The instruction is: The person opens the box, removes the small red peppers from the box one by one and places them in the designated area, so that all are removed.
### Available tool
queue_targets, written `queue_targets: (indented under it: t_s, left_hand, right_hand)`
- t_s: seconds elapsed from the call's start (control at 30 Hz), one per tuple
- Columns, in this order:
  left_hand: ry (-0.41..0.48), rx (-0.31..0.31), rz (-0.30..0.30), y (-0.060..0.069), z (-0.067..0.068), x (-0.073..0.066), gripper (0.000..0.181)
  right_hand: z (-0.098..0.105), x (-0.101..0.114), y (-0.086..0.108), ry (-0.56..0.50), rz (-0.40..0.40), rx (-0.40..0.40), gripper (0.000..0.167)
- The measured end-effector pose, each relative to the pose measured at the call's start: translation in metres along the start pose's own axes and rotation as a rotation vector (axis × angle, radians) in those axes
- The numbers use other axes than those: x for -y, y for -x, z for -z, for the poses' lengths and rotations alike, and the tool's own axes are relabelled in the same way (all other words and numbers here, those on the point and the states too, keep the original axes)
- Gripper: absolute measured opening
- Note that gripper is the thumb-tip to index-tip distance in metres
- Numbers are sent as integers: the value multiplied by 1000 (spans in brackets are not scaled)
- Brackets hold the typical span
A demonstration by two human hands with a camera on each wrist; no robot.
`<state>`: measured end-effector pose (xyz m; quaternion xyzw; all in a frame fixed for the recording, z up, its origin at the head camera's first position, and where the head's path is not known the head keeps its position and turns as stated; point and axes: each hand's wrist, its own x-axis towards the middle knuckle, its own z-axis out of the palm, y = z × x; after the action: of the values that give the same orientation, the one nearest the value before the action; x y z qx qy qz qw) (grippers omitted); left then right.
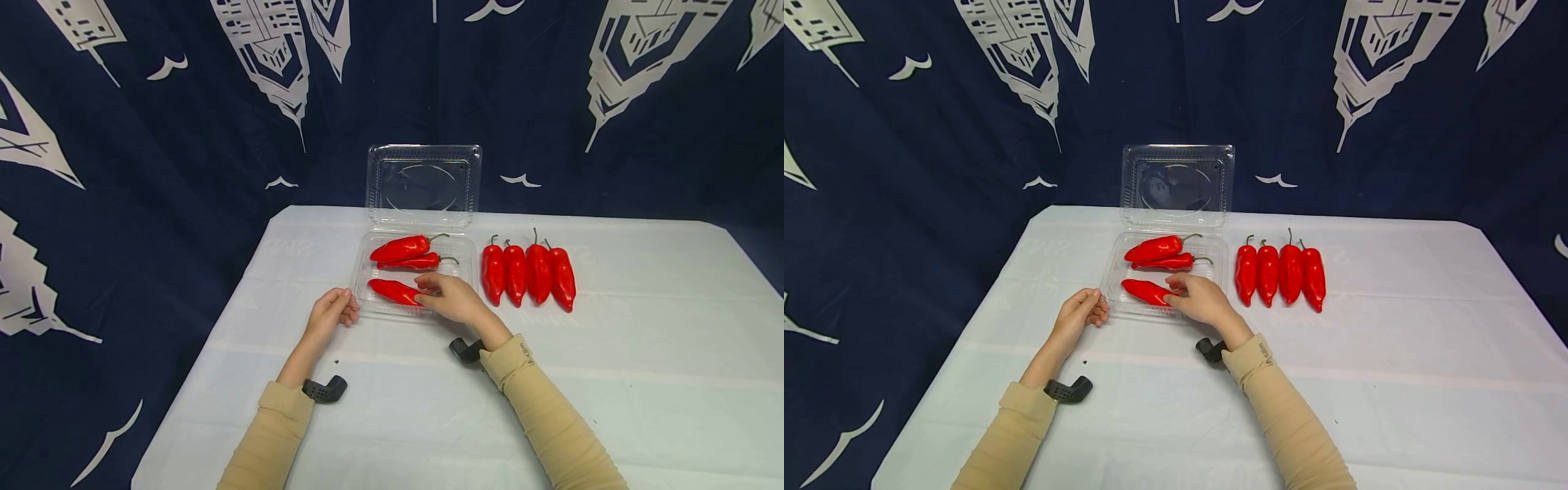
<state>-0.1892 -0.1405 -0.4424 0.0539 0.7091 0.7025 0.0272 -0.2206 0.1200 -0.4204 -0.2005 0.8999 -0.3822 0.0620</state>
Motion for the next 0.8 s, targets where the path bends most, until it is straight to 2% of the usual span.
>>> queue_targets:
  t_s: [0.3, 0.6, 0.8]
  left_hand:
    - [5, 4, 2, 1, 0, -1, 23]
    - [-5, 3, -2, 1, 0, 0, 23]
    - [-11, 7, -5, 0, 1, 0, 24]
  right_hand:
    - [1, 1, 1, 7, 9, 27, 35]
    - [1, -2, 0, 5, 25, 44, 37]
    - [1, -3, 0, -38, 31, 50, 38]
